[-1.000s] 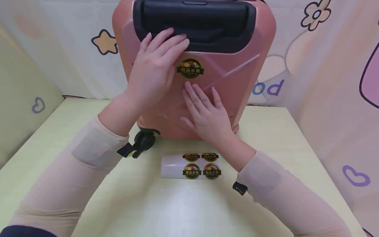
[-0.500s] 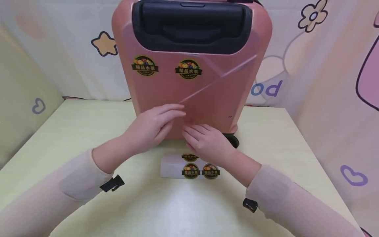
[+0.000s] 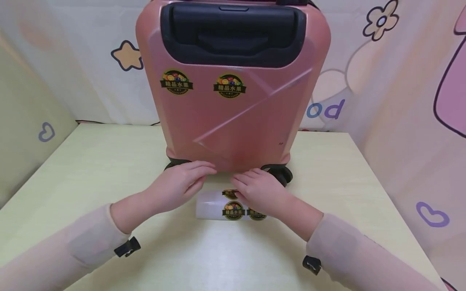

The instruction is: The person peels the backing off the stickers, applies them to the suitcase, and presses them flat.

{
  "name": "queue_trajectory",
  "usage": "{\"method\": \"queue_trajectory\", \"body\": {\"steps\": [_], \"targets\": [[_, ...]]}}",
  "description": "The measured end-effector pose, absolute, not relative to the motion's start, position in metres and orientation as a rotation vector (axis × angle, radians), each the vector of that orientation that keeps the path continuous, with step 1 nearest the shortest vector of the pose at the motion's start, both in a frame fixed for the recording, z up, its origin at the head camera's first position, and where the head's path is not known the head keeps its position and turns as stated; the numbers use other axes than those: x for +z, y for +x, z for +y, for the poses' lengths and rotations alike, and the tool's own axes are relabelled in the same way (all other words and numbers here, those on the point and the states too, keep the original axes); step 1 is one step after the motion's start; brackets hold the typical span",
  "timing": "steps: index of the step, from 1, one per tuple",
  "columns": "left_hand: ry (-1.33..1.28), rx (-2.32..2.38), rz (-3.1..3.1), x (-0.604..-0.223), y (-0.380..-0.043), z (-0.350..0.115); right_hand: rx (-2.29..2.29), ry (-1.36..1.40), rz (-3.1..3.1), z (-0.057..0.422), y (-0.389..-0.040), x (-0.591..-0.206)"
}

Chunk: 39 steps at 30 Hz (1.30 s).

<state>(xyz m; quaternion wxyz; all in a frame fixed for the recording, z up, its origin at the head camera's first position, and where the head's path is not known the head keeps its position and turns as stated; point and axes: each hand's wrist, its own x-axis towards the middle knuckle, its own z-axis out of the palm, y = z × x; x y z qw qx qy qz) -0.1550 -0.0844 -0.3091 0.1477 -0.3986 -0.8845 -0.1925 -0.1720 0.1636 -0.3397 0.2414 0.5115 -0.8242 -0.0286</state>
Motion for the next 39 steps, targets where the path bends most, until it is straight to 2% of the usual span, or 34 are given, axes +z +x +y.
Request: {"method": "queue_trajectory", "body": {"steps": [21, 26, 39], "targets": [[-1.171, -0.770, -2.741, -0.343, -0.132, -0.099, -0.088, 1.385, -2.483, 0.171, -0.149, -0.363], [-1.146, -0.999, -2.827, -0.351, -0.127, -0.098, -0.119, 1.365, -2.526, 0.171, -0.145, -0.369], [-1.035, -1.961, -2.884, -0.378, -0.110, -0.081, -0.224, 1.321, -2.665, 0.164, -0.141, -0.373]]}}
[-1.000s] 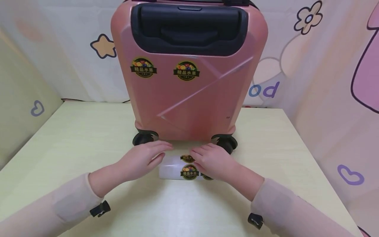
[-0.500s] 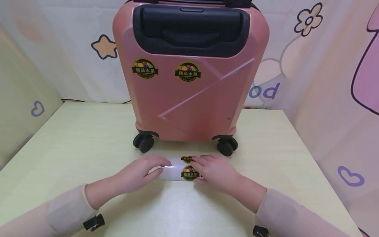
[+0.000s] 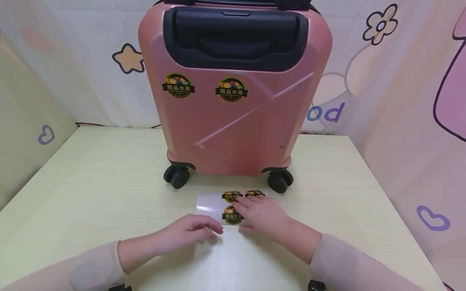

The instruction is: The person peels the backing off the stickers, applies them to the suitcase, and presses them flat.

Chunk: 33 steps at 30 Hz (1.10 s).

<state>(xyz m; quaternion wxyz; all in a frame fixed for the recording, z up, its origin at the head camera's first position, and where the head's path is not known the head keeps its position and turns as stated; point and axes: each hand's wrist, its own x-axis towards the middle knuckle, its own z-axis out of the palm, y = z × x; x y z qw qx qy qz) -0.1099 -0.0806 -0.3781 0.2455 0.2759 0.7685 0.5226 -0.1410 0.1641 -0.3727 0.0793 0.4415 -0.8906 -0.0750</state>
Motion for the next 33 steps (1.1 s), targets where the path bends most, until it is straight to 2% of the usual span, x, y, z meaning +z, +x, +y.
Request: {"method": "queue_trajectory", "body": {"steps": [10, 18, 26, 33], "targets": [[0.484, 1.592, 1.881, -0.381, -0.105, -0.068, -0.200, 1.327, -2.666, 0.162, -0.143, -0.379], [0.384, 1.659, 1.809, -0.385, -0.105, -0.058, -0.189, 1.347, -2.594, 0.160, -0.144, -0.381], [0.246, 1.770, 1.702, -0.389, -0.101, -0.051, -0.066, 1.343, -2.540, 0.163, -0.148, -0.381], [0.010, 1.986, 1.564, -0.394, -0.105, -0.042, 0.098, 1.299, -2.560, 0.167, -0.155, -0.373]]}}
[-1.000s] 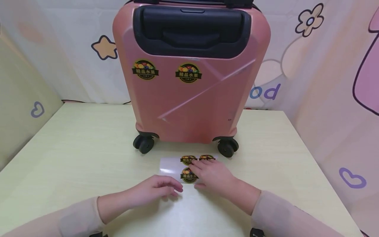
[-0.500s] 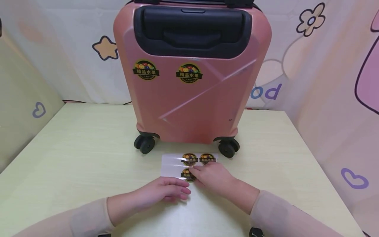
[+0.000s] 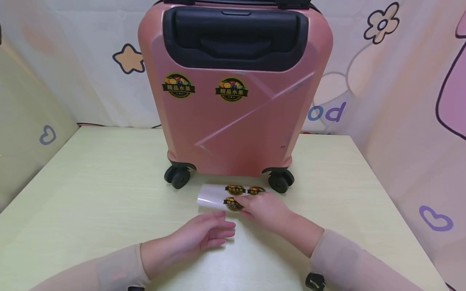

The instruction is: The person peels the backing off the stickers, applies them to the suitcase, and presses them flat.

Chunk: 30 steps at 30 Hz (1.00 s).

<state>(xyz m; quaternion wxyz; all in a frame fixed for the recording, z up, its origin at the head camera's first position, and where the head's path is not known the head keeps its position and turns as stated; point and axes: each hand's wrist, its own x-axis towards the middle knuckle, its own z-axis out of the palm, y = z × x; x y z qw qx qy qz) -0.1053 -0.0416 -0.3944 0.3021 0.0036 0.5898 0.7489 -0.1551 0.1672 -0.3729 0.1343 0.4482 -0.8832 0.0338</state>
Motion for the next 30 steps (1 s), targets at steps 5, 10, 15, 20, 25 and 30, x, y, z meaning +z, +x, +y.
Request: {"method": "queue_trajectory", "body": {"steps": [5, 10, 15, 20, 25, 30], "targets": [[-0.071, 2.149, 1.545, -0.399, -0.111, -0.034, 0.135, 1.296, -2.546, 0.167, -0.155, -0.369], [-0.138, 2.238, 1.560, -0.400, -0.115, -0.028, 0.162, 1.299, -2.504, 0.165, -0.155, -0.369], [-0.213, 2.288, 1.594, -0.398, -0.117, -0.025, 0.231, 1.230, -2.435, 0.159, -0.155, -0.370], [-0.247, 2.315, 1.619, -0.397, -0.117, -0.024, 0.428, 1.146, -2.353, 0.155, -0.152, -0.371], [-0.263, 2.314, 1.614, -0.396, -0.117, -0.021, 0.531, 1.133, -2.255, 0.149, -0.149, -0.374], [-0.283, 2.330, 1.607, -0.395, -0.117, -0.019, 0.539, 1.099, -2.219, 0.146, -0.147, -0.376]]}}
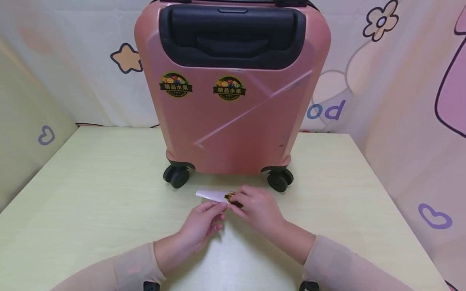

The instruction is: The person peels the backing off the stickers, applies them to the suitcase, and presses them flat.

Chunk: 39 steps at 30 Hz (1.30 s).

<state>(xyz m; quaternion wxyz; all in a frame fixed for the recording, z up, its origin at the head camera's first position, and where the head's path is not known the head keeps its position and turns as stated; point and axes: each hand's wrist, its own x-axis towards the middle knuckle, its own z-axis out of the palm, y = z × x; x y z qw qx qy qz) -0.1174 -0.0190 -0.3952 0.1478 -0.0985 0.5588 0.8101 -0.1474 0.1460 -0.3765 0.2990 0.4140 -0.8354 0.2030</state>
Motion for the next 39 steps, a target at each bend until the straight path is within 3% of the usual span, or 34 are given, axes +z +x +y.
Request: {"method": "queue_trajectory", "body": {"steps": [24, 39], "targets": [[-0.301, 2.336, 1.657, -0.392, -0.116, -0.015, 1.130, 0.773, -2.487, 0.141, -0.137, -0.379], [-0.335, 2.319, 1.624, -0.394, -0.112, -0.022, 1.225, 0.694, -2.480, 0.146, -0.144, -0.377]]}}
